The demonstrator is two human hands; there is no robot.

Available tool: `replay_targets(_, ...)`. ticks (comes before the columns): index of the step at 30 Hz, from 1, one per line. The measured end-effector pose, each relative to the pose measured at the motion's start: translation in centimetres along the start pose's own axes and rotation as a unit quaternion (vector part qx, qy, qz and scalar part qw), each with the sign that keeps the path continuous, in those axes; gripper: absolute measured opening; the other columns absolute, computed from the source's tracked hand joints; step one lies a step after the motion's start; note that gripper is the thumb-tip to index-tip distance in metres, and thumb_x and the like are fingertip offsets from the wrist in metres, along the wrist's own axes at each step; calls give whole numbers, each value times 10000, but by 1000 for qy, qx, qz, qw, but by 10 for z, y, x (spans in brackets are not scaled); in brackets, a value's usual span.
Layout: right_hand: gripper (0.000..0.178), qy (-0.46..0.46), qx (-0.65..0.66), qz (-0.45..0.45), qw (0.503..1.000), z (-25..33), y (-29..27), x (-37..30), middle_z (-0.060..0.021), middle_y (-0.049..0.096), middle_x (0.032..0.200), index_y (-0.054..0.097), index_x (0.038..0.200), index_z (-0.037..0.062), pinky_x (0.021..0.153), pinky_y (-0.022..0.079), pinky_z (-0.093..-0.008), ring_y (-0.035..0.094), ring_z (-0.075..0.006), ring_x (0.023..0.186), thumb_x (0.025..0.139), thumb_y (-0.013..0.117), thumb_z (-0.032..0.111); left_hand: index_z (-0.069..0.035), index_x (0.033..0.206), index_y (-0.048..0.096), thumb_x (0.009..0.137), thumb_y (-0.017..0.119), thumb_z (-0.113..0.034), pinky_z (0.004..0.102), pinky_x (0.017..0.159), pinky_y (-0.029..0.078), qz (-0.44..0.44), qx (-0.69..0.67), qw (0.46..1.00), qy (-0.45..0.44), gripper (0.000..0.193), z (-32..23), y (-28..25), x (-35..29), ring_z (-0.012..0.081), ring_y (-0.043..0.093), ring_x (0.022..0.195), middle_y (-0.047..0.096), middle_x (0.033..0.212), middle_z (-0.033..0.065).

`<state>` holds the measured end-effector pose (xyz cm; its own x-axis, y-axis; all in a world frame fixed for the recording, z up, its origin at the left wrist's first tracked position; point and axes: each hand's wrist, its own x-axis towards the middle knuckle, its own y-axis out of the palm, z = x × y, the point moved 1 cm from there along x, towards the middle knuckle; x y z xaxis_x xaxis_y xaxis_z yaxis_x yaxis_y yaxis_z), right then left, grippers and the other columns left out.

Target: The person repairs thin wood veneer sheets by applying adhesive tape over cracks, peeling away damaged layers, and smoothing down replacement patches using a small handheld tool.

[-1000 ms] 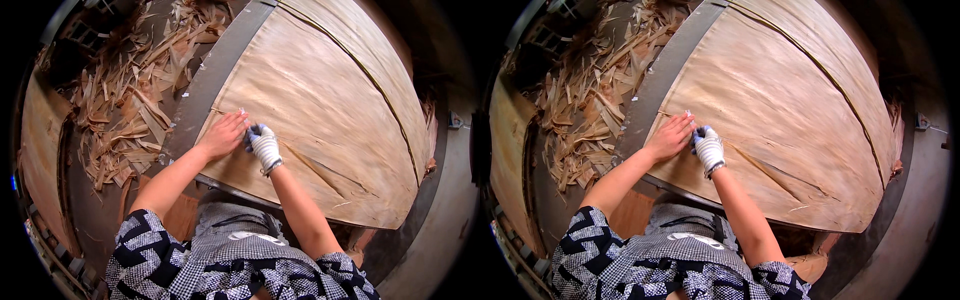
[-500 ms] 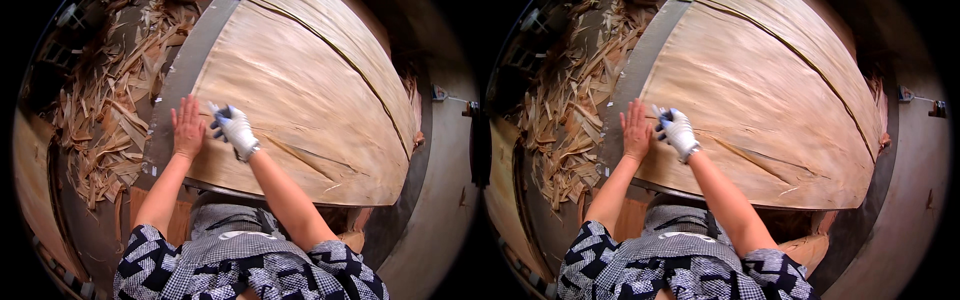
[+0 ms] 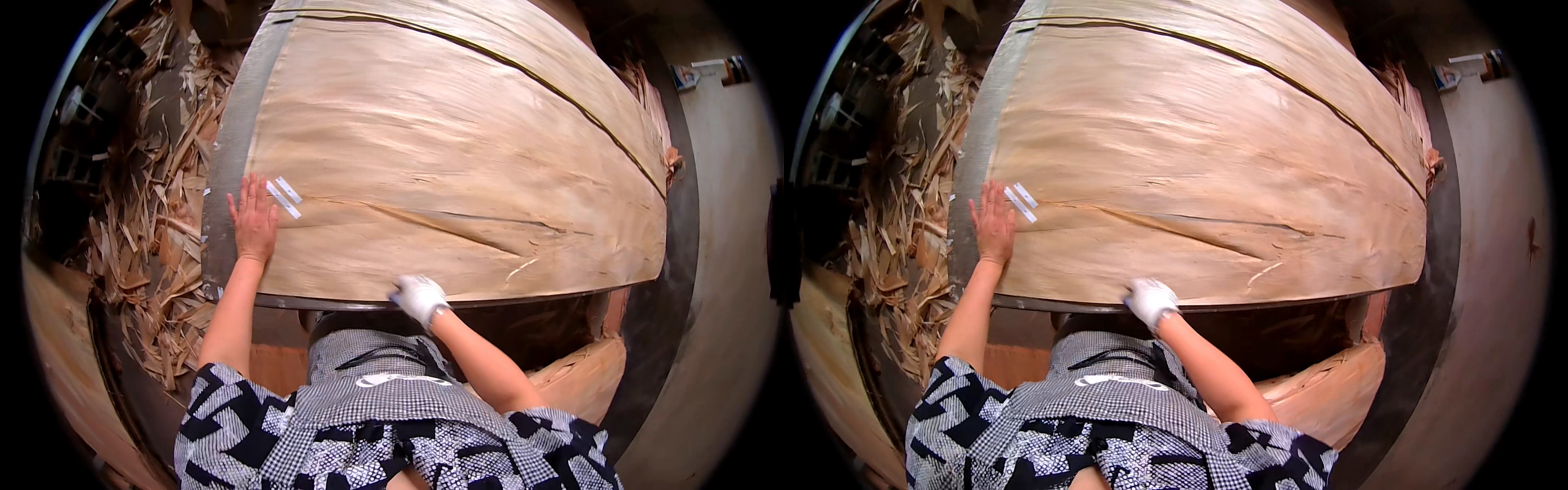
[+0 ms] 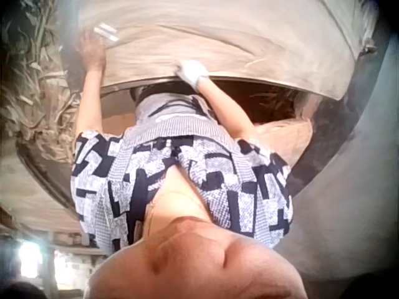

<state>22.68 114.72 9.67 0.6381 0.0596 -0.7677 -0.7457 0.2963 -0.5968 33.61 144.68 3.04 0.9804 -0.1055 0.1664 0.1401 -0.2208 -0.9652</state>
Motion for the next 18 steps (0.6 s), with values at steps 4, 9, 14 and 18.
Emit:
replay_targets(4, 288, 175, 130, -38, 975, -144, 76, -89, -176, 638, 886, 632, 891, 62, 765, 472, -410, 607, -315, 862, 780, 602, 326, -48, 1360, 300, 837, 472, -185, 451, 1094, 71, 1, -12, 998, 67, 567, -57, -2, -6, 266, 184, 1347, 265, 1431, 118)
replay_targets(9, 196, 306, 347, -82, 883, -255, 163, -180, -110, 642, 688, 608, 825, 59, 595, 491, -353, 629, -222, 609, 813, 585, 253, -63, 1316, 371, 792, 528, -135, 453, 1090, 140, 64, -108, 959, 256, 551, -213, 26, -65, 288, 251, 1317, 337, 1387, 120)
replay_targets(14, 157, 310, 473, -134, 813, -335, 279, -240, -148, 637, 746, 588, 875, 49, 574, 491, -358, 612, -218, 570, 817, 541, 188, -77, 1273, 419, 781, 544, -109, 461, 1076, 193, 204, -216, 830, 472, 508, -398, 24, -155, 304, 299, 1291, 381, 1356, 121)
replay_targets(18, 231, 304, 344, -178, 870, -370, 306, -280, -186, 627, 883, 596, 949, 112, 750, 459, -452, 584, -369, 847, 814, 518, 282, -83, 1262, 431, 780, 563, -128, 452, 1064, 228, 237, -217, 781, 535, 502, -477, 36, -212, 295, 314, 1283, 395, 1346, 111)
